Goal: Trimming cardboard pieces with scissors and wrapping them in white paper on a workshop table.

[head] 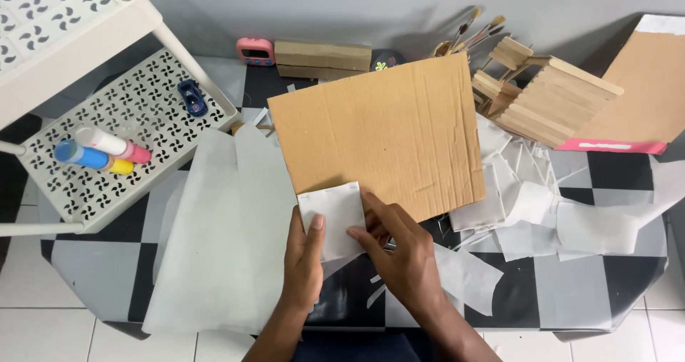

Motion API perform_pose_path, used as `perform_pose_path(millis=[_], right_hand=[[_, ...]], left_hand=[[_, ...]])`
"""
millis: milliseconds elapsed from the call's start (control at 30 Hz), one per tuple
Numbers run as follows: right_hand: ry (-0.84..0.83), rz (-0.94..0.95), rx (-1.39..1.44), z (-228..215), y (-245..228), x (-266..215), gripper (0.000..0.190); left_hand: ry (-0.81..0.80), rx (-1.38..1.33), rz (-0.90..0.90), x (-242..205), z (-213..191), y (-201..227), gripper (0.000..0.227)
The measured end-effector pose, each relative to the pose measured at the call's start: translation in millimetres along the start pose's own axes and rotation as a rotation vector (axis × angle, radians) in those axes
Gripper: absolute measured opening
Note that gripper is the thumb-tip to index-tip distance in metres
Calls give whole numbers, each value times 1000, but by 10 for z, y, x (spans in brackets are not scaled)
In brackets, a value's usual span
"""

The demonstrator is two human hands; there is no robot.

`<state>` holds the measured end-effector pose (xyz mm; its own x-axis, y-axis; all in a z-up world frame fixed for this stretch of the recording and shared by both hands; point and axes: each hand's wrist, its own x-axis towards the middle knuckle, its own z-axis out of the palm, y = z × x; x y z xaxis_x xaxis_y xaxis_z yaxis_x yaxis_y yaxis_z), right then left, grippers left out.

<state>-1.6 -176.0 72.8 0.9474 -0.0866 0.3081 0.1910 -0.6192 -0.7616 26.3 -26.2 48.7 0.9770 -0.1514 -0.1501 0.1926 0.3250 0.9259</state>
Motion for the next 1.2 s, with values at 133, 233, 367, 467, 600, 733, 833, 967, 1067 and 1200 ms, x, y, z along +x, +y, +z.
perform_pose_path(millis=[133, 233, 367, 467, 600, 733, 833, 967, 1067, 1200], right_hand=[[66, -95, -181, 8, 27, 59, 44], [-56, -393, -369, -34, 66, 150, 61], [-157, -521, -481, -38, 55, 229, 54], [-134, -557, -481, -12, 22, 239, 54], [-108, -560, -510, 34, 11, 238, 52], [-98, -576, -504, 60, 33, 231, 52], [-96, -581, -510, 82, 36, 224, 52], [-79, -591, -516, 128, 68, 216, 55], [-65, -542, -391, 72, 172, 207, 55], [192, -231, 0, -252, 145, 193, 29]], left_hand=[[1, -100, -44, 47, -1, 75, 50], [-31, -78, -22, 69, 10, 222, 58], [-53, -77, -42, 71, -13, 250, 58], [-22, -141, -101, 54, -15, 259, 59], [20, -186, -209, 56, -56, 172, 54], [8, -204, -181, 65, -74, 123, 56], [-25, -147, -130, 61, -81, 143, 59], [-41, -93, -72, 55, -101, 142, 57], [-27, 18, -14, 34, -113, 190, 52], [120, 198, 47, 10, -304, 175, 57]])
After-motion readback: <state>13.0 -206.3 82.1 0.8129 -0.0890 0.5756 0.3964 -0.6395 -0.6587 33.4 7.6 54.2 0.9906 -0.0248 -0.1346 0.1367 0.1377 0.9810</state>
